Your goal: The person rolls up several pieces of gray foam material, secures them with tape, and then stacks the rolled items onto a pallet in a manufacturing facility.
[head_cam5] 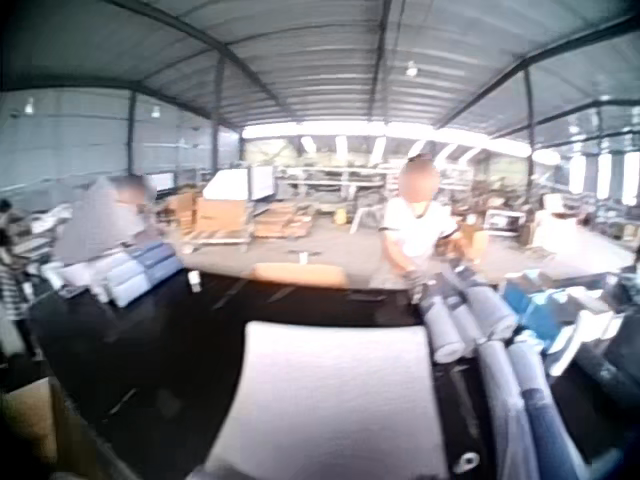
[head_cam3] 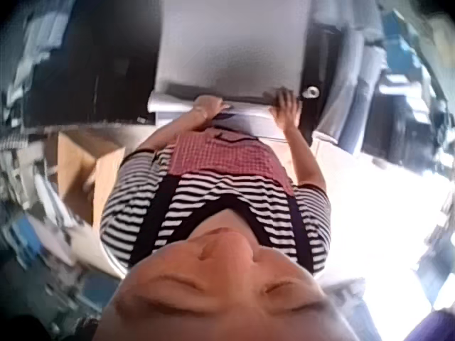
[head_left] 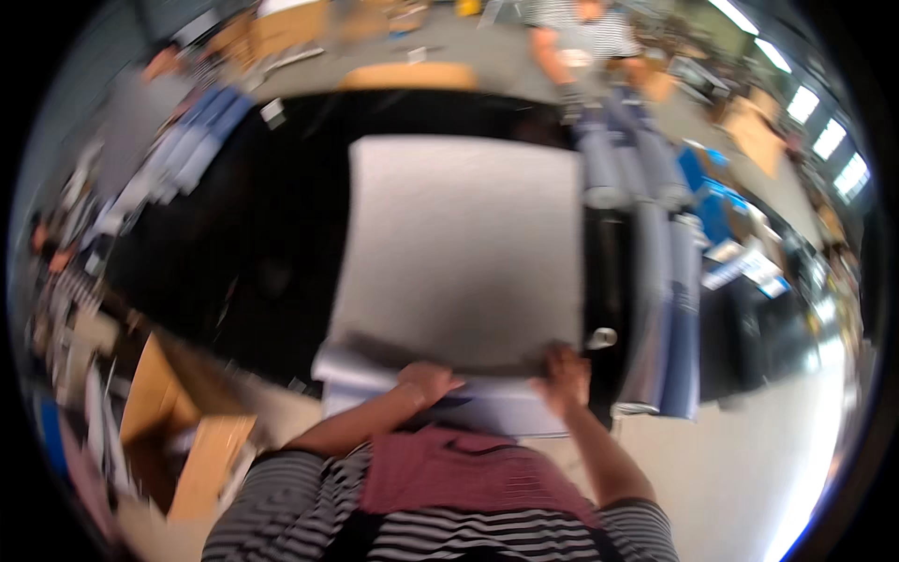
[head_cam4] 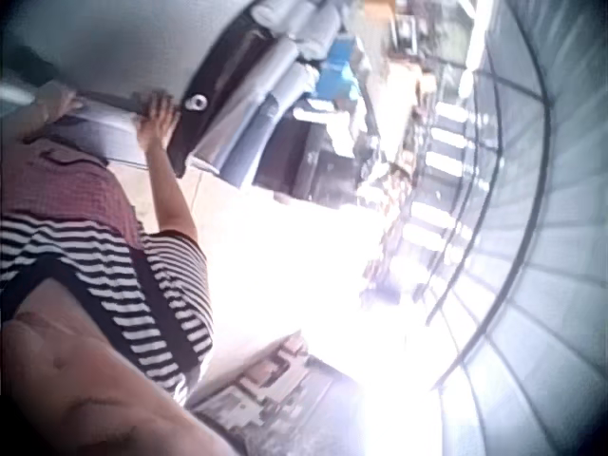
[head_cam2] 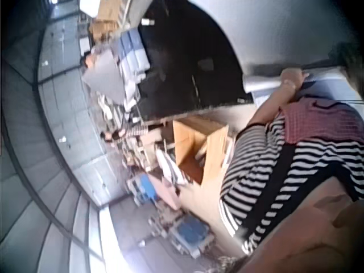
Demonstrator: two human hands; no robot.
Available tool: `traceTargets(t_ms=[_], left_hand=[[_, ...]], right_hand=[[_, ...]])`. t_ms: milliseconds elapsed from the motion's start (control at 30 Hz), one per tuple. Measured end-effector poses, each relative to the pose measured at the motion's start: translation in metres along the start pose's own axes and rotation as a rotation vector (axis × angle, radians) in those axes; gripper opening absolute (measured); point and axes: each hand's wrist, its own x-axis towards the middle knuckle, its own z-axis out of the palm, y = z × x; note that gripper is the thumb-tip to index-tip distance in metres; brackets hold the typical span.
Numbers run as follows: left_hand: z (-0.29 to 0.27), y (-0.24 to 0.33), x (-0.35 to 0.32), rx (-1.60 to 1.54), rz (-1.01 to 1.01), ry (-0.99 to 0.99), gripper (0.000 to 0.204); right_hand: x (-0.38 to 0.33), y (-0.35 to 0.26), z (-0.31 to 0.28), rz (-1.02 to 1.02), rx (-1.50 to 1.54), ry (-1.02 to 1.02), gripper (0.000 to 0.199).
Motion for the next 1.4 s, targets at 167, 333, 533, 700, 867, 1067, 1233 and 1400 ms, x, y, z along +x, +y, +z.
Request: traceTargets(t_ms=[167,333,533,700,867,1067,1233,1400], left_hand=[[0.017,-0.013,-0.005,-0.036,0.133,0.201,0.049],[0.015,-0.050,-0.046,0.233,0.197,0.597,0.037],[0.022,-0.079,-0.071,0.257,0.000,0.603,0.042],[0.025,-0.090,-0.046,0.116,-0.105,0.420,0.047],[0.010,-0.112,-0.064,0.160,0.004,0.426,0.053],[-0.033,-0.136,-0.114,0.290,-0.182,0.094,0.059],[-0.016,-0.151,-0.097,-0.045,-0.240,0.125,0.061],[0.012,-0.158,-0.093,-0.137,-0.224,0.352,0.049]], right_hand=[[-0.004,-0.050,0.003,-0.005,0.035,0.163,0.078],[-0.001,-0.045,0.013,-0.035,0.034,0.184,0.079],[0.002,-0.048,0.010,-0.050,0.030,0.193,0.081],[0.002,-0.049,0.009,-0.043,0.030,0.183,0.081],[0.002,-0.049,0.012,-0.044,0.037,0.188,0.081],[0.001,-0.057,0.005,-0.029,0.038,0.161,0.086],[0.003,-0.042,0.022,-0.123,0.043,0.255,0.085],[0.004,-0.048,0.016,-0.313,-0.214,0.623,0.051]])
